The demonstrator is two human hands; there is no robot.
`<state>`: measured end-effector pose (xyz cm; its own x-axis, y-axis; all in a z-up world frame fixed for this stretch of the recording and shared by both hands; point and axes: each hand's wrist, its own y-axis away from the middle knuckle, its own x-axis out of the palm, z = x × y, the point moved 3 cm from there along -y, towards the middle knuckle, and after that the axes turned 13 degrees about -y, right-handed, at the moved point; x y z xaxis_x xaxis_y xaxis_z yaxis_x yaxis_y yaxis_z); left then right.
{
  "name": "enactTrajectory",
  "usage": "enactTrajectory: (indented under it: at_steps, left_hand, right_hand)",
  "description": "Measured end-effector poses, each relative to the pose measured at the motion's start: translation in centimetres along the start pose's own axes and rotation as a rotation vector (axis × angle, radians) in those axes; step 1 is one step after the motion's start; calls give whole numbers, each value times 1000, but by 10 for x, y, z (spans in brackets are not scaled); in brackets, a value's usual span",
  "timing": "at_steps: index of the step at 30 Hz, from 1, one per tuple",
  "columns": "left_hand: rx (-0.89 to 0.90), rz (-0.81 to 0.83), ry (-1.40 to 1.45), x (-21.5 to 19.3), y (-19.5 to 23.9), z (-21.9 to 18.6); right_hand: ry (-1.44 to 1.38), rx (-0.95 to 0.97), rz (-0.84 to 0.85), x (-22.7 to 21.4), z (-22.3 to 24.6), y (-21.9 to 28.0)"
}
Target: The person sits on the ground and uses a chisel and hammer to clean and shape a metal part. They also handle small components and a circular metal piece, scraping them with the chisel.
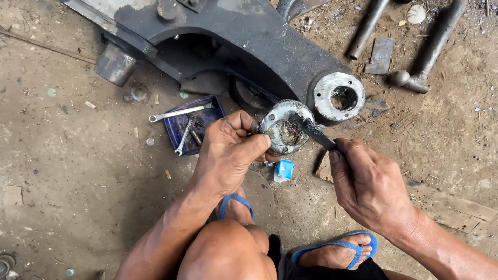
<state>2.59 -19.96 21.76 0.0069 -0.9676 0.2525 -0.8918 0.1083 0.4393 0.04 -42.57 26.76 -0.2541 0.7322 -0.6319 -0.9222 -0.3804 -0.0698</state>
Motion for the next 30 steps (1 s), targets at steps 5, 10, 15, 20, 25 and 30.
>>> enactTrajectory:
  at_steps: [5,10,15,20,25,30]
  left_hand:
    - [-10,-22,42,-2,-1,8]
    - [-36,-27,3,-4,-2,8]
    - [-77,-36,-35,-9,-2,10]
    - [-107,7,-107,-7,-2,4]
    - [-154,3,-160,-6,2,3]
    - [-184,19,-178,-8,1,3]
  right_hand:
    - [-54,9,34,5,-4,0]
    - [-44,138,45,0,-9,-5]
    - [-61,53,88,-3,-8,-4]
    - [-44,66,59,-4,-8,-5]
    - [-94,-14,123,-5,-1,-11]
    - [-66,19,151,-8,-11,-8]
